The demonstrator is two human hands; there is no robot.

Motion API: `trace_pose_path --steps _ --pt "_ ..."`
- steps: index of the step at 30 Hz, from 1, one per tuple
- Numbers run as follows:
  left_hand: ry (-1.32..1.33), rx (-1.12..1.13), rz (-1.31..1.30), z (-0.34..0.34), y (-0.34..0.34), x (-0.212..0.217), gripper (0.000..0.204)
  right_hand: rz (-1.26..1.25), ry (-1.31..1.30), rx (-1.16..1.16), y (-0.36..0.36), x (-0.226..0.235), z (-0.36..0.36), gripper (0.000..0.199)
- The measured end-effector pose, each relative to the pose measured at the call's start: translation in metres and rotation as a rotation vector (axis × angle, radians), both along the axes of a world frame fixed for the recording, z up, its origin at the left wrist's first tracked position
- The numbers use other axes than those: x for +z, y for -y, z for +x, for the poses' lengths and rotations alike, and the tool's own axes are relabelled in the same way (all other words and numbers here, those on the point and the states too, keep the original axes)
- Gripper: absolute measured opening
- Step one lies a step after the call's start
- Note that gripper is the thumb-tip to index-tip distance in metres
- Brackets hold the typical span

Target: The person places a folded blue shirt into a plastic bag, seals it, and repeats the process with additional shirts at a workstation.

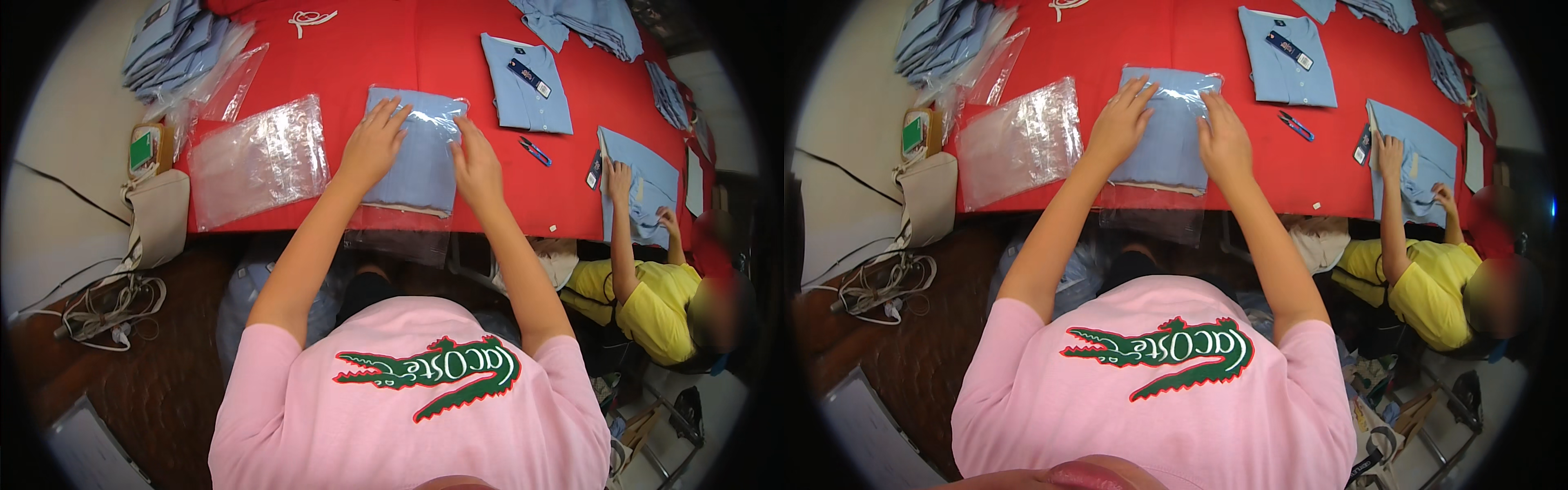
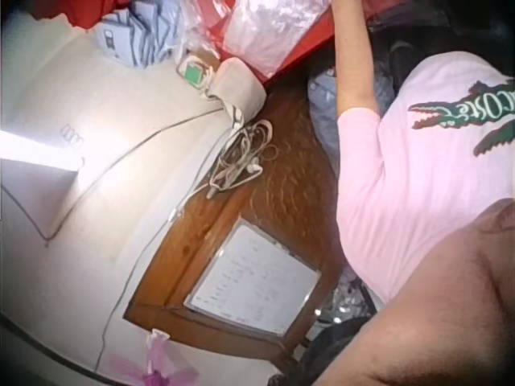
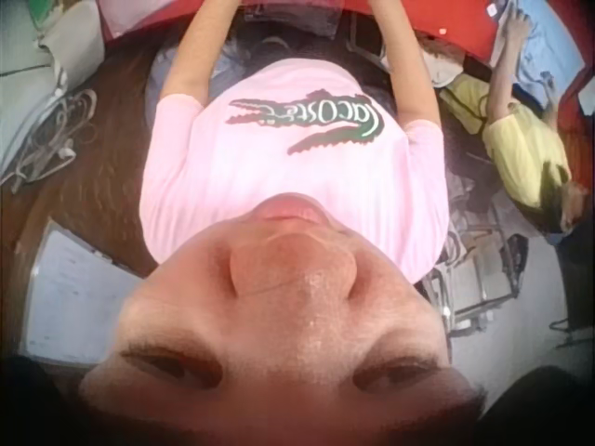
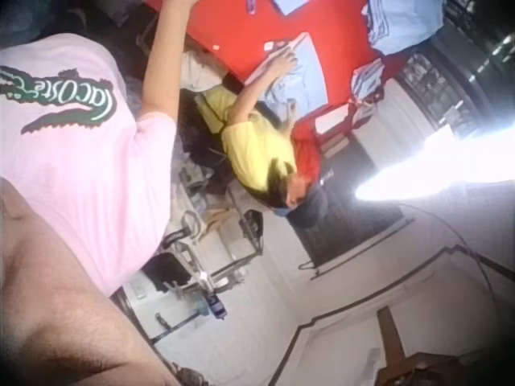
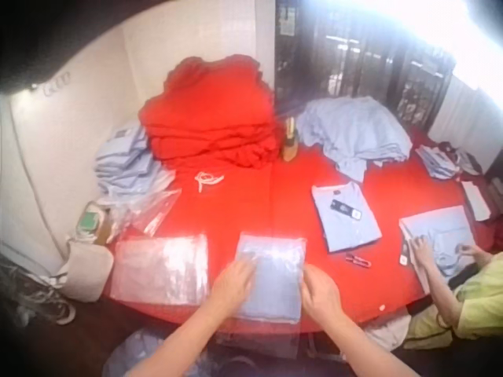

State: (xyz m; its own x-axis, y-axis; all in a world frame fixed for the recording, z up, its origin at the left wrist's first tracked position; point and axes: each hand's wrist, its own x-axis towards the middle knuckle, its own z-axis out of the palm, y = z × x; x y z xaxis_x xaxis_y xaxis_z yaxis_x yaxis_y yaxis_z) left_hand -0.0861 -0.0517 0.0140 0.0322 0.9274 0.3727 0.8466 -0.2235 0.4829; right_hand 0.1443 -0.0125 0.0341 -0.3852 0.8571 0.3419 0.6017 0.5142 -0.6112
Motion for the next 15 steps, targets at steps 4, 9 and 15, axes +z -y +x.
trace_pose_path --steps 4,9,15 --pt "-0.226 -0.122 -0.092 0.010 -0.045 -0.046 0.061 0.052 0.186 -0.065 -0.032 -0.064 -0.045 0.057" --pt "-0.248 -0.167 -0.115 -0.002 -0.042 -0.068 0.062 0.065 0.222 -0.067 -0.024 -0.089 -0.055 0.060" --pt "-0.291 -0.087 -0.048 -0.012 -0.108 -0.075 0.060 0.111 0.180 -0.020 -0.094 -0.083 -0.065 0.059"
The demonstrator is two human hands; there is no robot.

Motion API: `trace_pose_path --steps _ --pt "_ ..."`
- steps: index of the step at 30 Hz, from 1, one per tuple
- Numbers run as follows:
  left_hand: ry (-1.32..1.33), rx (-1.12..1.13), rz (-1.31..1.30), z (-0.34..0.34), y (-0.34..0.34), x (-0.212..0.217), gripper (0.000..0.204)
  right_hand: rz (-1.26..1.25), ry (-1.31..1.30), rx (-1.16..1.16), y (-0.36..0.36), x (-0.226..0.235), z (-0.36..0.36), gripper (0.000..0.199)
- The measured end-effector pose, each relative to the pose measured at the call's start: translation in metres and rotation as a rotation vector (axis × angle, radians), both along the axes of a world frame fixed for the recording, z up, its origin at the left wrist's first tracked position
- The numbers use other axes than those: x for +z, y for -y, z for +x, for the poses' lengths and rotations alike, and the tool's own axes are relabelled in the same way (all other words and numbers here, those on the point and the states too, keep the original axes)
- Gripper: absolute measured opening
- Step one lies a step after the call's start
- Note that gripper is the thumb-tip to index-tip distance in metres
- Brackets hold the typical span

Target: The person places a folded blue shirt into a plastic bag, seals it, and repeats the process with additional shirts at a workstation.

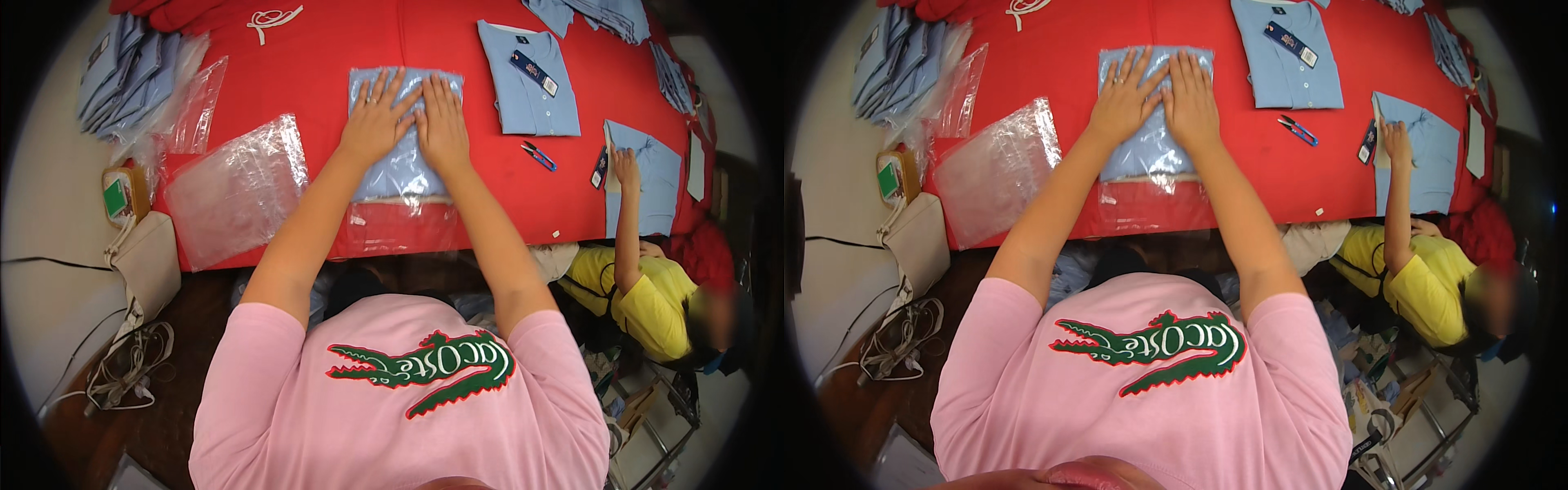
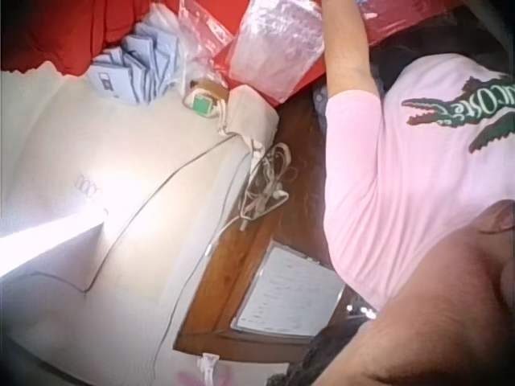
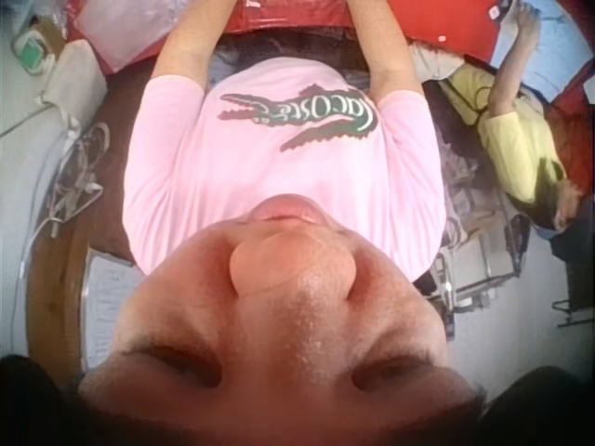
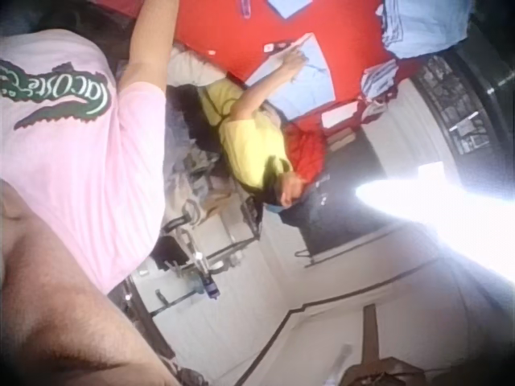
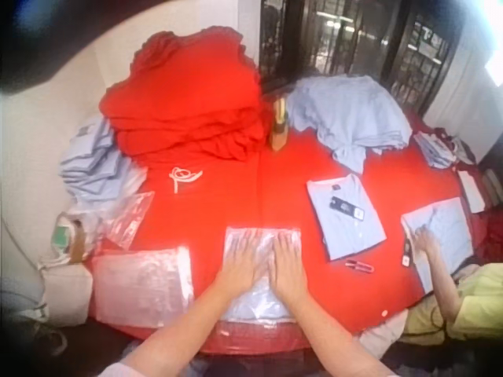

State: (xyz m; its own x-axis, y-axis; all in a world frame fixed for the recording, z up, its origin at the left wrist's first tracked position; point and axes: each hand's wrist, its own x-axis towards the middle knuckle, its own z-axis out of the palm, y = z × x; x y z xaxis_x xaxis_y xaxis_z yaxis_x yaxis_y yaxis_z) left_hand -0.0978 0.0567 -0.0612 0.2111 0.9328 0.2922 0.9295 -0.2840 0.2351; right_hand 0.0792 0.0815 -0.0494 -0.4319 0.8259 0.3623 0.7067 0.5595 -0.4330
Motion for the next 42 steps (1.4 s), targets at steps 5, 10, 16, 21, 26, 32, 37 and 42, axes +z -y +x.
trace_pose_path --steps 5,10,16,21,26,32,37,42 --pt "0.011 0.005 0.015 -0.008 -0.022 0.003 0.061 0.077 0.058 0.086 -0.036 0.000 -0.002 0.061" --pt "-0.008 -0.340 -0.185 -0.015 0.067 0.018 0.075 -0.103 0.164 0.350 0.051 0.027 0.057 0.069" --pt "0.010 -0.305 -0.455 -0.027 0.185 0.035 0.107 -0.331 0.318 0.554 0.144 0.034 0.128 0.075" --pt "-0.019 -0.222 -0.482 -0.006 0.230 0.037 0.108 -0.303 0.450 0.617 0.165 0.040 0.161 0.073" --pt "-0.176 -0.185 -0.280 -0.005 0.272 -0.001 0.080 -0.143 0.470 0.690 0.163 0.018 0.179 0.064" --pt "0.301 0.021 -0.172 0.009 0.274 0.011 0.037 -0.442 -0.048 0.395 0.162 0.023 0.168 0.027" --pt "0.606 0.342 -0.273 0.011 0.222 0.034 0.038 -0.633 -0.454 -0.002 0.125 0.026 0.126 0.022" --pt "0.841 0.616 -0.486 0.013 0.173 0.032 0.048 -0.590 -0.275 -0.256 0.097 0.021 0.089 0.034"
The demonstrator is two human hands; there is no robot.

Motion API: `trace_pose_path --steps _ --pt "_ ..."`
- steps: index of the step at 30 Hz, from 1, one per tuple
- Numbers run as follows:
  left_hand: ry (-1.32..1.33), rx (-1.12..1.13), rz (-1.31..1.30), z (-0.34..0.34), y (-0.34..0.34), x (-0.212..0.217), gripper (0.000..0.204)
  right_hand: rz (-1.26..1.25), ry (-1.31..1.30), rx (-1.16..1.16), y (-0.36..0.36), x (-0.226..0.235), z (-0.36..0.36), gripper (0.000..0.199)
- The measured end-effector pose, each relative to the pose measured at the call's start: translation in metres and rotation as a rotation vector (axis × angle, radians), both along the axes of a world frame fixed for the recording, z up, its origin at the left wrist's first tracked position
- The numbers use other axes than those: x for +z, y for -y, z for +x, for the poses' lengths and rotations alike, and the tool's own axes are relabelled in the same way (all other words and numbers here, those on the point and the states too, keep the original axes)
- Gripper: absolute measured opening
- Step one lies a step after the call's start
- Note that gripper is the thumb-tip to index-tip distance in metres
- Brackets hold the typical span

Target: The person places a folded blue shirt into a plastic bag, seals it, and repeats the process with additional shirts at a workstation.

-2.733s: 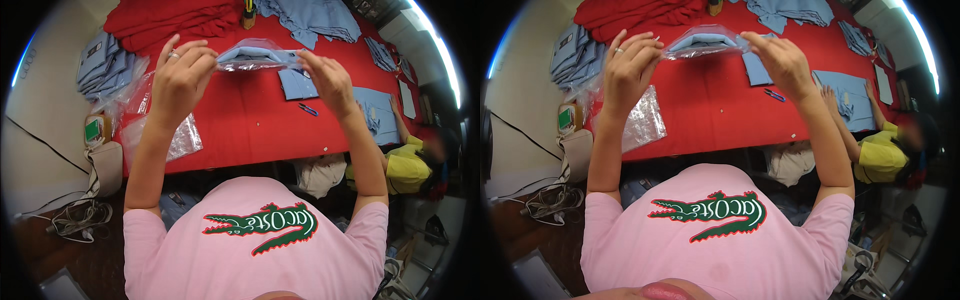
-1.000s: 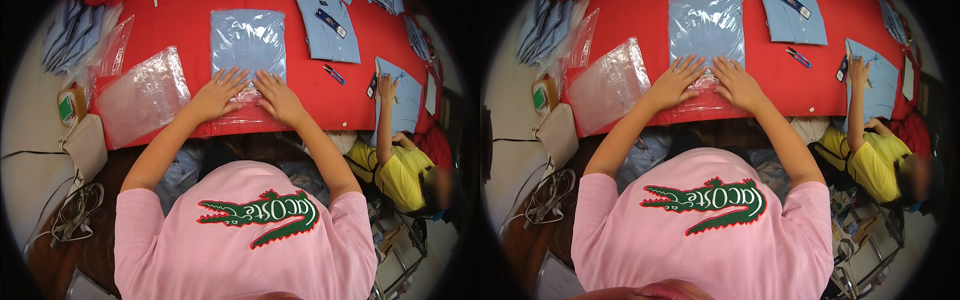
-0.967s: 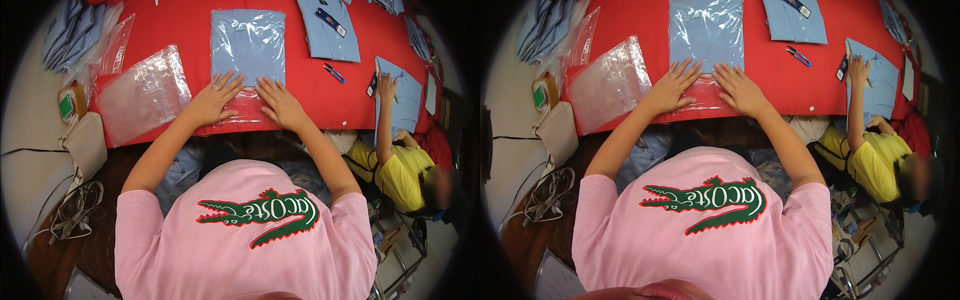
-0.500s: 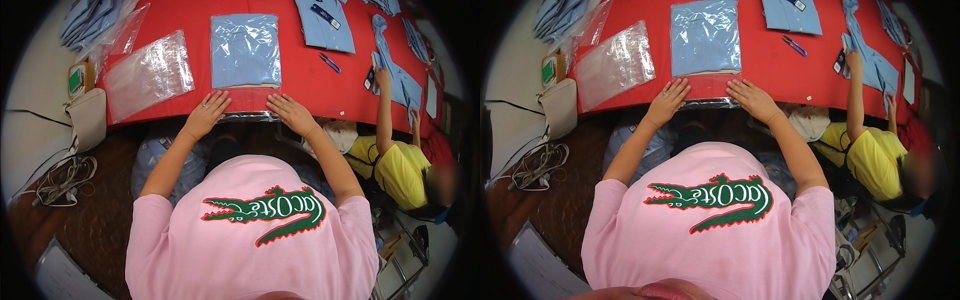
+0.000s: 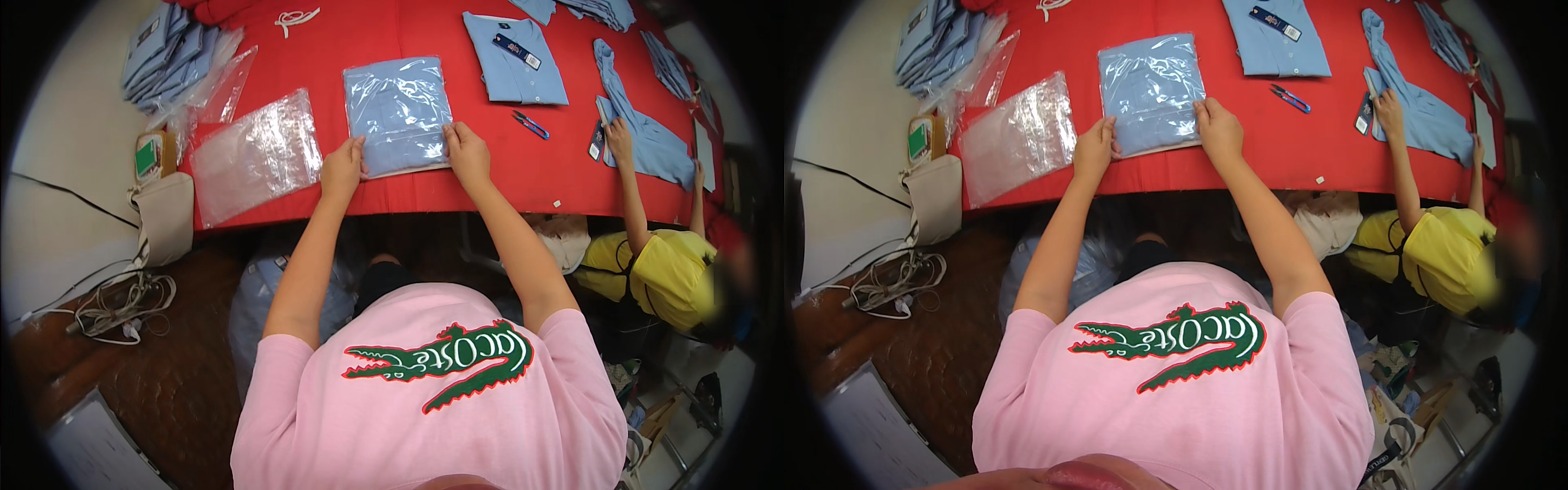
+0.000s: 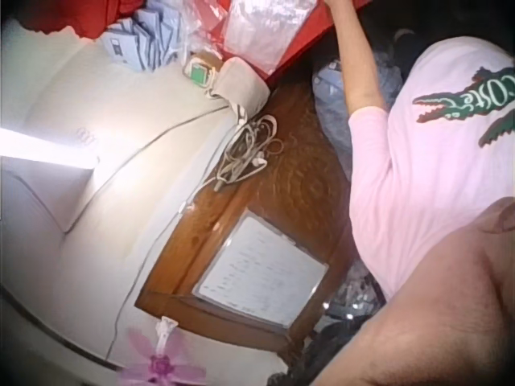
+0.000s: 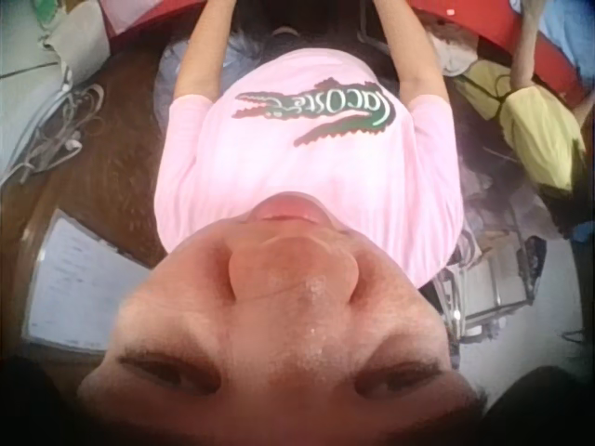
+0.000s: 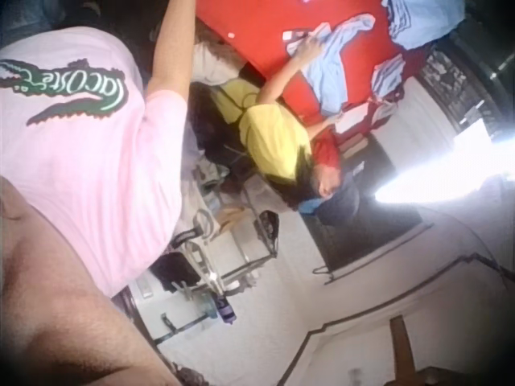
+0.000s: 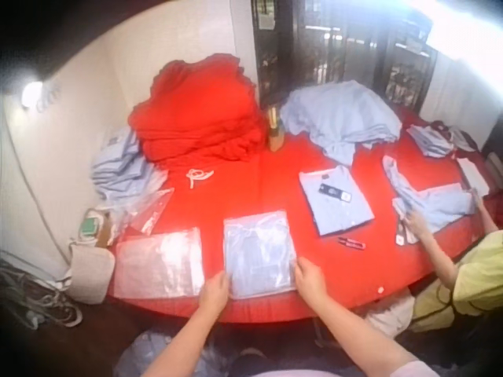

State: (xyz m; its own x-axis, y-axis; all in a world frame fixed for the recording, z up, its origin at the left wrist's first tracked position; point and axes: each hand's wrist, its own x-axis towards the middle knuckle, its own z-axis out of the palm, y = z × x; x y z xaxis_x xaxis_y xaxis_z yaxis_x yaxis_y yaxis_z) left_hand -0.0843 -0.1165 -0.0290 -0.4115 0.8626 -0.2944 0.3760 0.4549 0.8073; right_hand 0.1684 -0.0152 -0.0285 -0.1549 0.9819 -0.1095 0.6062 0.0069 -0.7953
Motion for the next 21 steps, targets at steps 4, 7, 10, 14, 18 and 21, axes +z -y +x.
trace_pose_path --steps 4,7,10,14,18,21 --pt "-0.262 -0.026 -0.052 0.003 -0.017 -0.006 0.048 0.308 0.391 0.015 -0.007 -0.012 -0.016 0.033" --pt "-0.546 -0.064 -0.117 0.004 -0.026 -0.005 0.036 0.176 0.463 -0.005 -0.015 -0.002 -0.023 0.026" --pt "-0.748 -0.095 -0.046 0.008 -0.027 0.010 0.026 0.178 0.384 -0.091 -0.022 0.013 -0.010 0.018" --pt "-0.854 -0.441 0.405 0.024 -0.036 0.016 0.059 0.597 0.280 0.317 -0.014 0.018 0.001 0.035" --pt "-0.835 -0.547 0.332 0.043 -0.069 0.002 0.071 0.553 0.247 0.513 0.013 -0.002 -0.017 0.063" --pt "-0.814 -0.549 0.344 0.029 -0.072 -0.017 0.068 0.453 0.283 0.552 0.014 -0.005 -0.012 0.075"
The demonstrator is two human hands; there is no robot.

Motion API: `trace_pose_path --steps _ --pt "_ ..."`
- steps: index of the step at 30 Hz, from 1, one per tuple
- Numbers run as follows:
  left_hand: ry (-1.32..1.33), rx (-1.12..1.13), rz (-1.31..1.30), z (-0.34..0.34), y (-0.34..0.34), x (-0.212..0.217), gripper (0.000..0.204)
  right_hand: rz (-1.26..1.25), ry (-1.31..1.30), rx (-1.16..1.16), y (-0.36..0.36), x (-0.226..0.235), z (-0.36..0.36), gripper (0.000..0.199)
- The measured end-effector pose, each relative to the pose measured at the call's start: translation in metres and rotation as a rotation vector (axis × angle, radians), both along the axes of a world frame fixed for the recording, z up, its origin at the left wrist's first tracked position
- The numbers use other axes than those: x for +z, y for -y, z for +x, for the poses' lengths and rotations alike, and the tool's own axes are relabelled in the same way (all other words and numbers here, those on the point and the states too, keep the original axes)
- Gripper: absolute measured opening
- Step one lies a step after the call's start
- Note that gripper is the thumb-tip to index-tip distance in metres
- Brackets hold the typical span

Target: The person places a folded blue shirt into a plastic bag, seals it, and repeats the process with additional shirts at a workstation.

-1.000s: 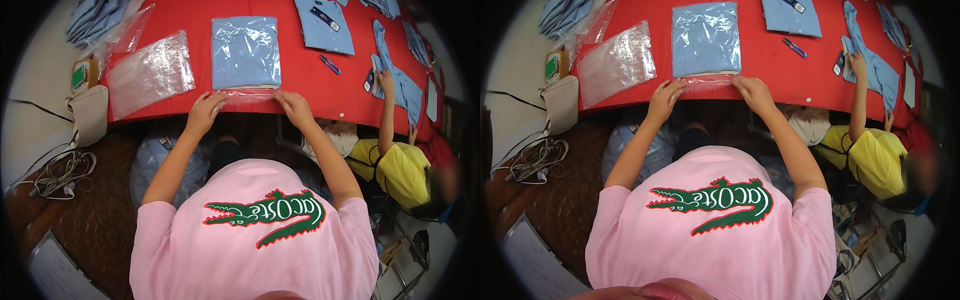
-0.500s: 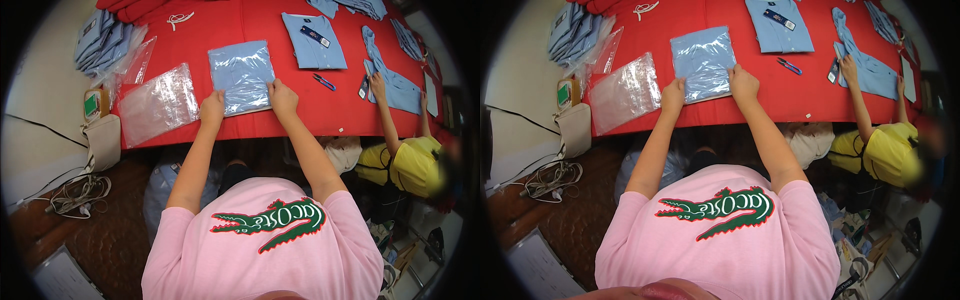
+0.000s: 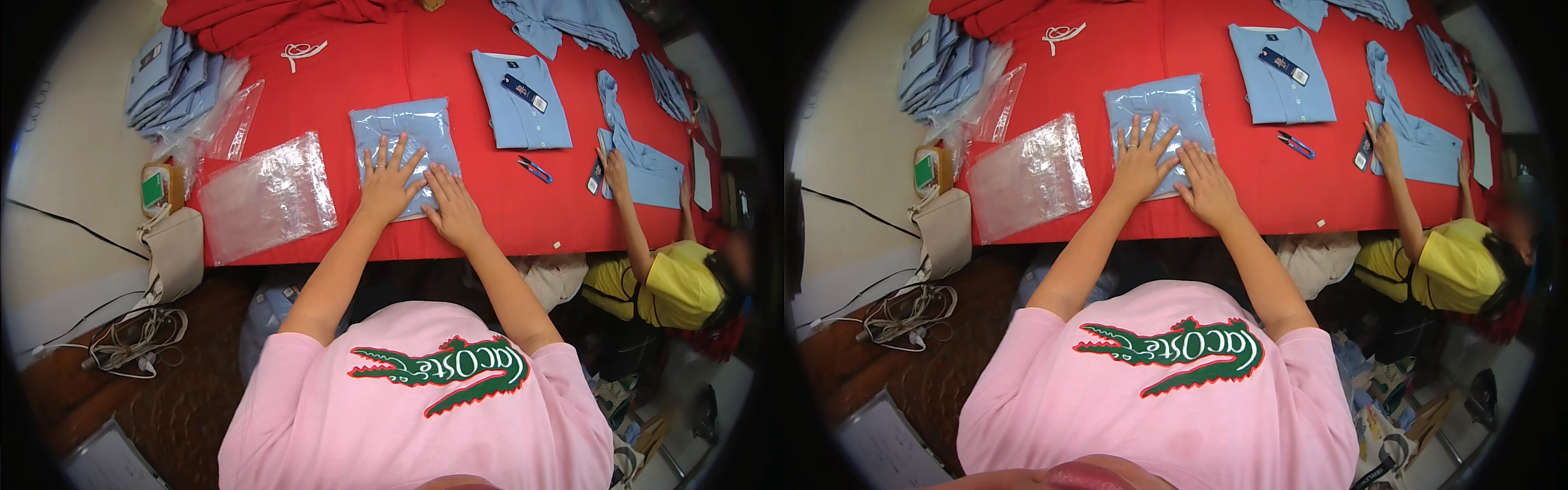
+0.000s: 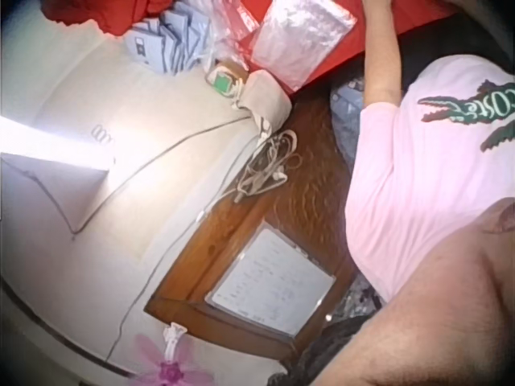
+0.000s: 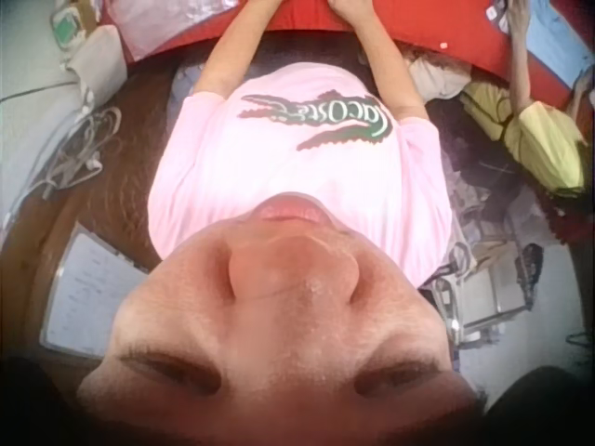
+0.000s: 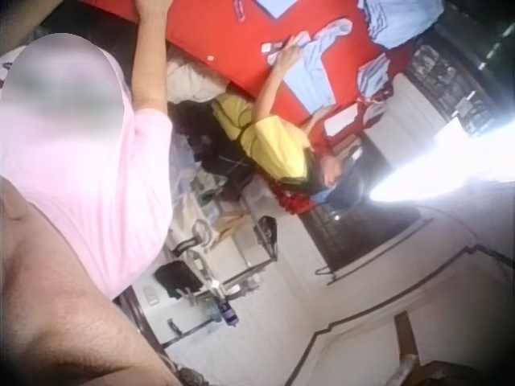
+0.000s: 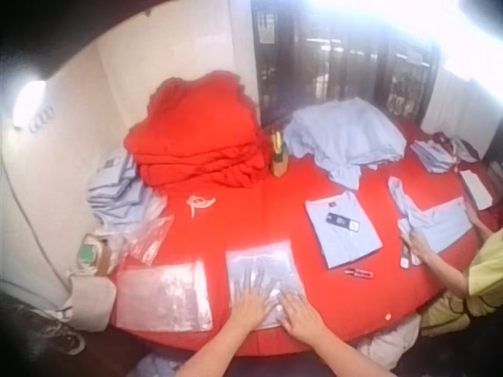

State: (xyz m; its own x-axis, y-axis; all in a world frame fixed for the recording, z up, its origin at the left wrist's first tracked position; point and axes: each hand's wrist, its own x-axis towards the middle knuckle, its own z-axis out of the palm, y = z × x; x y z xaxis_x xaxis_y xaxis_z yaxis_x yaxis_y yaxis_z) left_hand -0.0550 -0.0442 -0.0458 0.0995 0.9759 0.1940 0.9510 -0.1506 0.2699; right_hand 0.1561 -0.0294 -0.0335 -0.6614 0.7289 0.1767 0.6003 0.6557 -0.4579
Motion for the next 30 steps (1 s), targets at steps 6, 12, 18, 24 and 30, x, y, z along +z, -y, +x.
trace_pose_path --steps 6,12,18,24,30 --pt "0.005 0.039 -0.036 -0.008 -0.003 -0.009 0.069 -0.089 0.030 0.113 -0.013 0.018 0.001 0.085" --pt "0.007 -0.076 -0.356 -0.014 -0.018 0.020 0.086 0.124 0.183 0.254 -0.021 0.034 0.031 0.073" --pt "0.149 -0.127 -0.469 -0.027 0.024 0.050 0.122 0.454 0.237 0.424 -0.027 0.017 0.016 0.035" --pt "0.949 -0.029 -0.437 -0.074 0.114 0.072 0.079 0.219 -0.173 0.310 0.012 0.148 0.002 0.019" --pt "1.459 0.071 -0.267 -0.066 0.209 0.098 0.045 -0.051 -0.272 0.437 0.030 0.240 -0.020 0.012"
